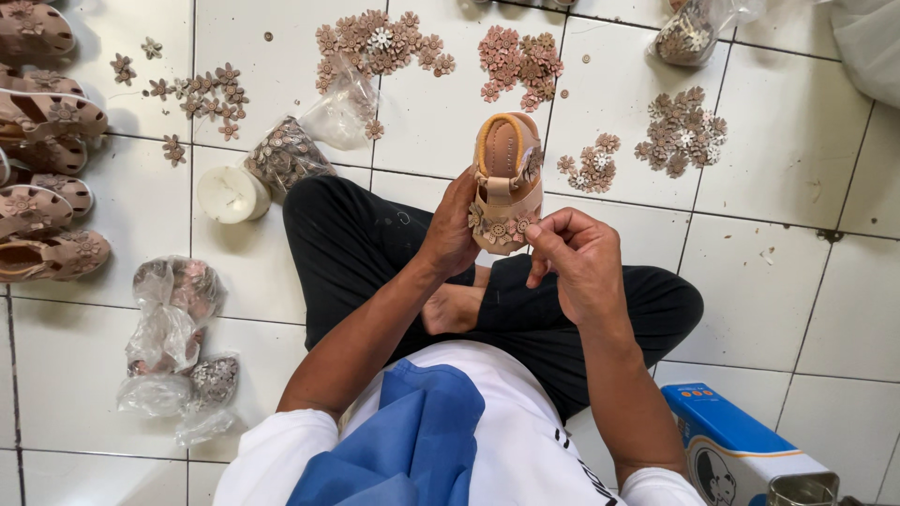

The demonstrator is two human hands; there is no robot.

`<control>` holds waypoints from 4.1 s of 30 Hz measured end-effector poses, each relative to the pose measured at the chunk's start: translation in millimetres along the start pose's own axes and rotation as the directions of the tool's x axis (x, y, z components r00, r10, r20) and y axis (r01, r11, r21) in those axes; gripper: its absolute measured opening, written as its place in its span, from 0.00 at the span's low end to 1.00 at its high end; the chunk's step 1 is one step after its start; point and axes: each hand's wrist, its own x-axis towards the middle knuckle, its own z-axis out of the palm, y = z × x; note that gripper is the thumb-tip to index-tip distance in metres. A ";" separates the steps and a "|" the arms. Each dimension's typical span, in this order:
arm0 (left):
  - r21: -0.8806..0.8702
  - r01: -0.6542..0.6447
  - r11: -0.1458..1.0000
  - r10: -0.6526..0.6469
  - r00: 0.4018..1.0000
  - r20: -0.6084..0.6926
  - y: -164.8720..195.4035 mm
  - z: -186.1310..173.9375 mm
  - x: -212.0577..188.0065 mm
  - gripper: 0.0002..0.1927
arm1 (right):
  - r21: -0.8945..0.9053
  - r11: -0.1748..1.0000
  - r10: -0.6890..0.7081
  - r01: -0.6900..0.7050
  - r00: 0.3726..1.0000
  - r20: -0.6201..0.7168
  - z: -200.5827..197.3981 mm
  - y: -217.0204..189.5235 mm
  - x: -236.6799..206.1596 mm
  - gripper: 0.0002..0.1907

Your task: The person sits on the floor holding a child's sandal and applies glue from a small bottle onto the shoe upper, then presses decorative flower appliqués onto the glued spots, repeating across the sandal surface.

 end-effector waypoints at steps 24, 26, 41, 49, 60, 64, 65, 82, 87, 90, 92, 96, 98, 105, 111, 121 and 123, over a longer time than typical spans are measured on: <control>0.188 0.025 0.982 -0.031 0.999 0.030 5.6 4.1 -2.2 0.31 | -0.180 0.983 0.024 -0.021 1.000 0.015 -5.0 -4.2 4.1 0.08; 0.185 0.042 0.982 -0.046 0.999 0.018 4.2 4.2 -1.3 0.31 | -0.291 0.956 0.036 -0.037 0.999 -0.011 -5.8 -3.3 3.7 0.09; 0.206 0.323 0.924 -0.312 0.946 -0.086 15.8 0.6 3.4 0.27 | -0.526 0.849 -0.093 0.048 0.994 -0.060 -3.0 10.1 -10.6 0.10; 0.209 0.395 0.894 -0.398 0.917 -0.032 24.1 9.7 5.1 0.27 | -0.355 0.924 -0.136 0.142 0.990 0.041 -14.2 2.4 -19.7 0.18; 0.361 0.484 0.797 -0.528 0.849 0.026 22.2 1.8 9.4 0.24 | -0.322 0.928 0.278 -0.189 0.926 0.256 -23.3 13.9 -7.9 0.11; 0.444 0.371 0.816 -0.368 0.925 -0.096 24.4 8.3 6.0 0.21 | -0.317 0.946 0.163 -0.065 0.942 0.293 -23.0 22.4 -8.7 0.12; 0.498 0.314 0.808 -0.276 0.949 -0.151 26.0 14.3 4.3 0.19 | -0.310 0.949 0.144 -0.052 0.949 0.281 -24.9 22.1 -8.5 0.13; 0.859 -0.478 -0.180 0.067 0.866 0.496 83.7 88.5 -38.6 0.14 | -0.016 0.997 0.074 -0.072 0.944 0.323 -41.2 15.1 -5.6 0.11; 0.815 -0.506 -0.282 0.045 0.841 0.539 81.0 91.6 -39.6 0.12 | -0.002 0.996 0.085 -0.089 0.945 0.315 -43.2 17.9 -7.5 0.10; 0.790 -0.518 -0.327 0.043 0.827 0.560 82.1 93.4 -40.7 0.10 | 0.005 0.995 0.095 -0.102 0.946 0.310 -42.5 17.9 -6.5 0.09; 0.781 -0.515 -0.353 0.044 0.825 0.564 80.3 95.9 -41.3 0.09 | -0.007 0.995 0.094 -0.097 0.947 0.308 -41.8 16.8 -6.6 0.09; 0.763 -0.492 -0.420 0.126 0.801 0.586 71.7 100.0 -44.9 0.09 | -0.071 0.995 0.085 -0.067 0.955 0.284 -37.8 14.5 -8.2 0.09; 0.863 -0.397 -0.313 0.162 0.873 0.461 66.2 98.1 -46.8 0.08 | -0.072 0.995 0.090 -0.072 0.956 0.280 -34.8 13.7 -9.3 0.09; 0.856 0.111 0.504 -0.049 0.994 -0.099 67.1 43.3 -14.6 0.25 | -0.177 0.982 0.115 -0.058 0.935 0.335 -30.6 4.9 -19.5 0.11; 0.302 0.595 0.745 -0.630 0.776 0.025 41.7 19.0 -7.8 0.39 | -0.267 0.960 0.187 -0.081 0.897 0.400 -20.0 7.3 -16.5 0.12; 0.245 0.536 0.808 -0.553 0.833 0.001 41.0 22.8 -15.9 0.32 | -0.354 0.890 -0.097 0.287 0.879 0.467 -12.8 23.7 -27.6 0.12; 0.246 0.527 0.814 -0.547 0.837 0.017 40.7 23.2 -16.8 0.32 | -0.362 0.876 -0.126 0.319 0.876 0.465 -12.7 25.7 -28.3 0.12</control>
